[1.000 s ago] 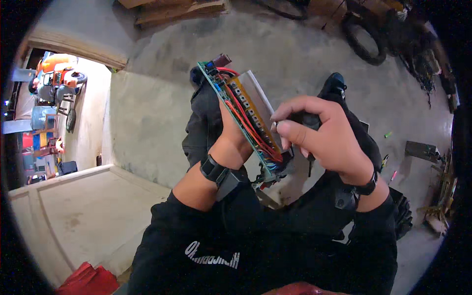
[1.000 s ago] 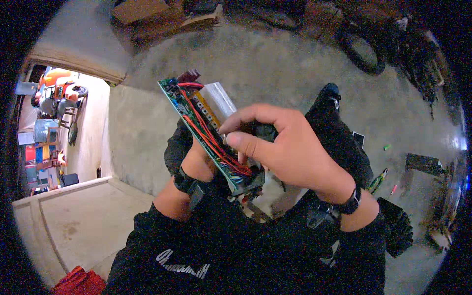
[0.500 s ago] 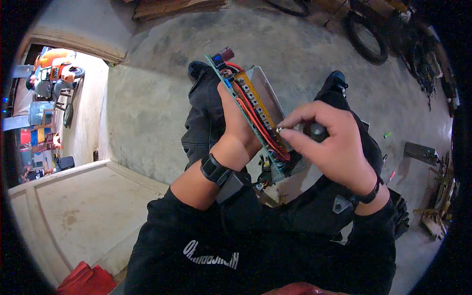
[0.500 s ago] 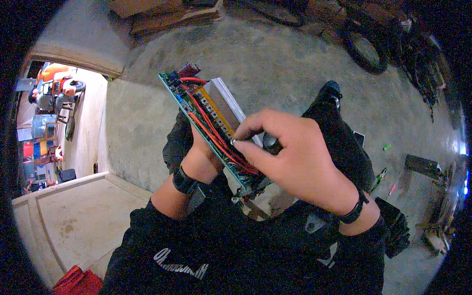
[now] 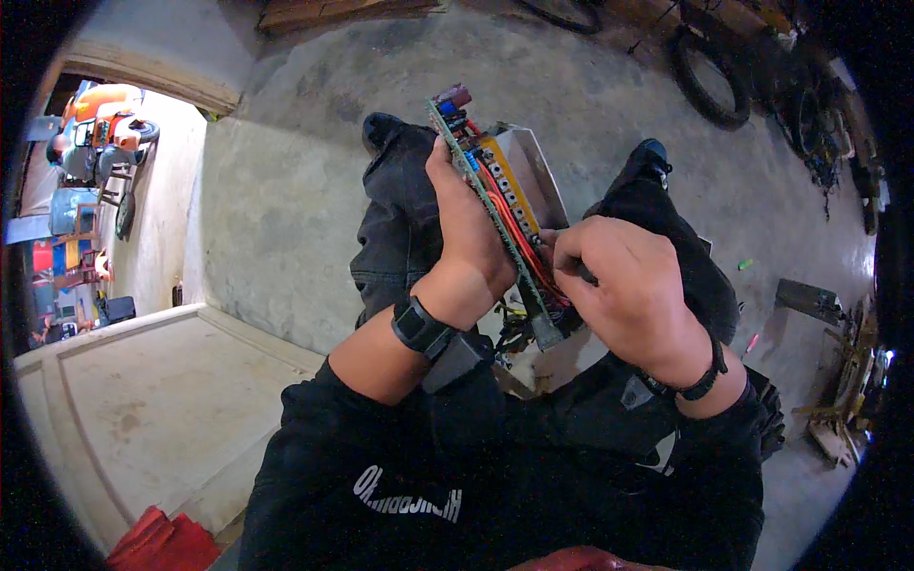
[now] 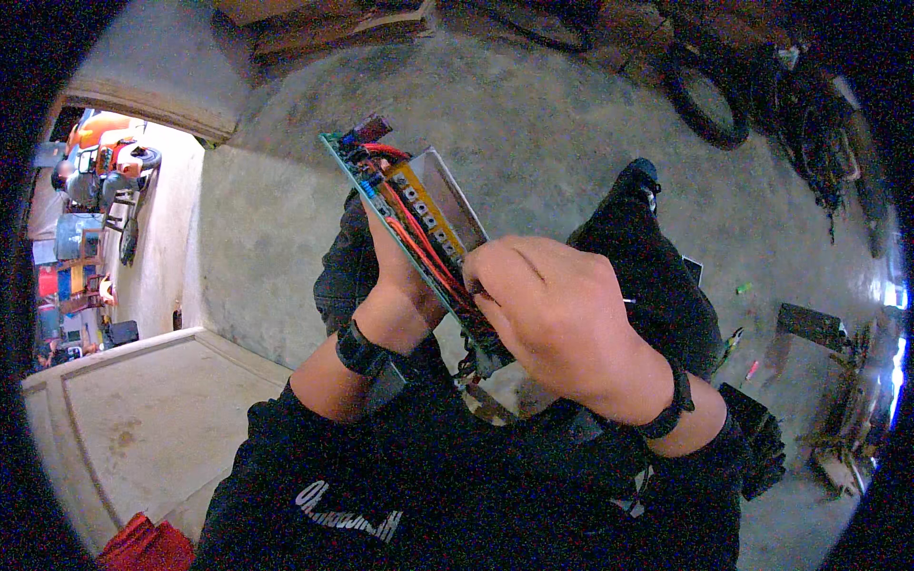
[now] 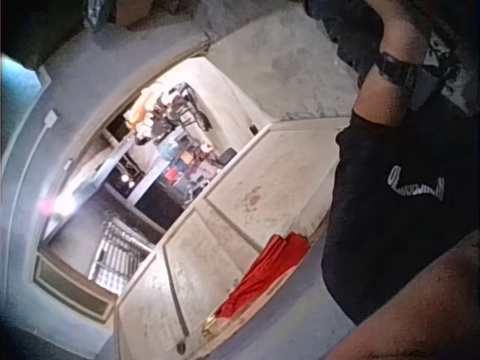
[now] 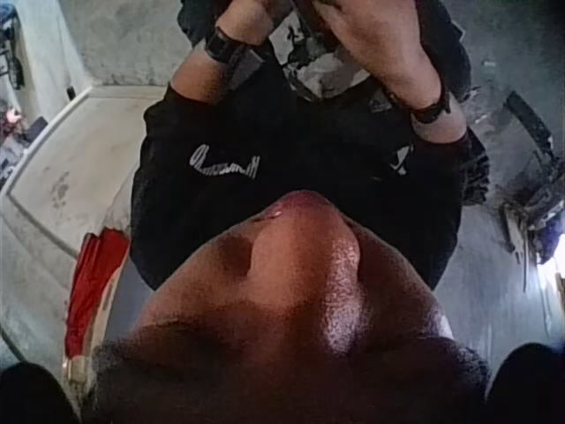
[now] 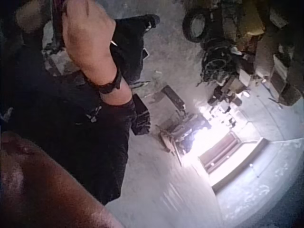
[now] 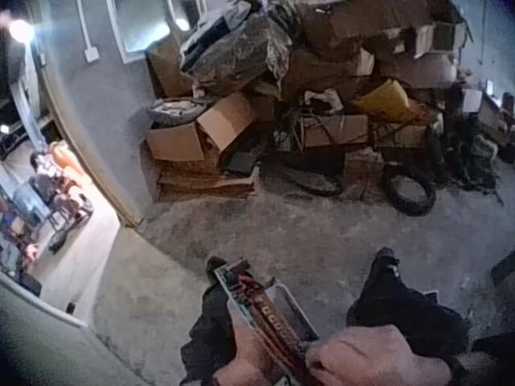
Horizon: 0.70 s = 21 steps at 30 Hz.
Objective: Repairing a large circuit board by adjusting terminals with a screwdriver.
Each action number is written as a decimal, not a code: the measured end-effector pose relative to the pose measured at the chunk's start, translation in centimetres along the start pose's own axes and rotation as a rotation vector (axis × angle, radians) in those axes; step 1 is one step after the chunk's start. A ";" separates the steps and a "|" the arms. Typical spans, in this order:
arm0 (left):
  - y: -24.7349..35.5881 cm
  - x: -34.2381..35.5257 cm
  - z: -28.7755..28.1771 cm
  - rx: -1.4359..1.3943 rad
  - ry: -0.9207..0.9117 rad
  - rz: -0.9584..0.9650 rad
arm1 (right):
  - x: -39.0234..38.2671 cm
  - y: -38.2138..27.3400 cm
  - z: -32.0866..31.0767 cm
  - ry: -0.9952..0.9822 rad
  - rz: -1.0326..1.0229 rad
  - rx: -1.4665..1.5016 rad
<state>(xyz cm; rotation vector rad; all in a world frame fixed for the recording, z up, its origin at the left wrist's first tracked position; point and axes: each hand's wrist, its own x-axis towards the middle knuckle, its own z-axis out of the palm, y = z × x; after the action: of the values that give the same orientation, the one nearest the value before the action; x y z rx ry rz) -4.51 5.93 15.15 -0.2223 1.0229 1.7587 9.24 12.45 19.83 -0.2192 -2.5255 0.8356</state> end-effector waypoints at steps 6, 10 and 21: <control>-0.1 0.2 0.1 -0.035 0.015 0.040 | 0.0 -0.2 0.0 -0.035 0.052 -0.016; -0.2 0.4 -0.7 -0.004 -0.046 0.006 | 0.0 -0.1 0.1 -0.036 0.045 -0.011; -0.8 0.9 -0.2 -0.080 -0.058 -0.015 | 0.7 -0.5 -0.6 -0.118 0.072 -0.137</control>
<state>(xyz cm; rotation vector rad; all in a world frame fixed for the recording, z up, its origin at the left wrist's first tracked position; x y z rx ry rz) -4.31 6.51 14.08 -0.2272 0.9082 1.7845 8.94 12.54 20.79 -0.3152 -2.7030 0.7228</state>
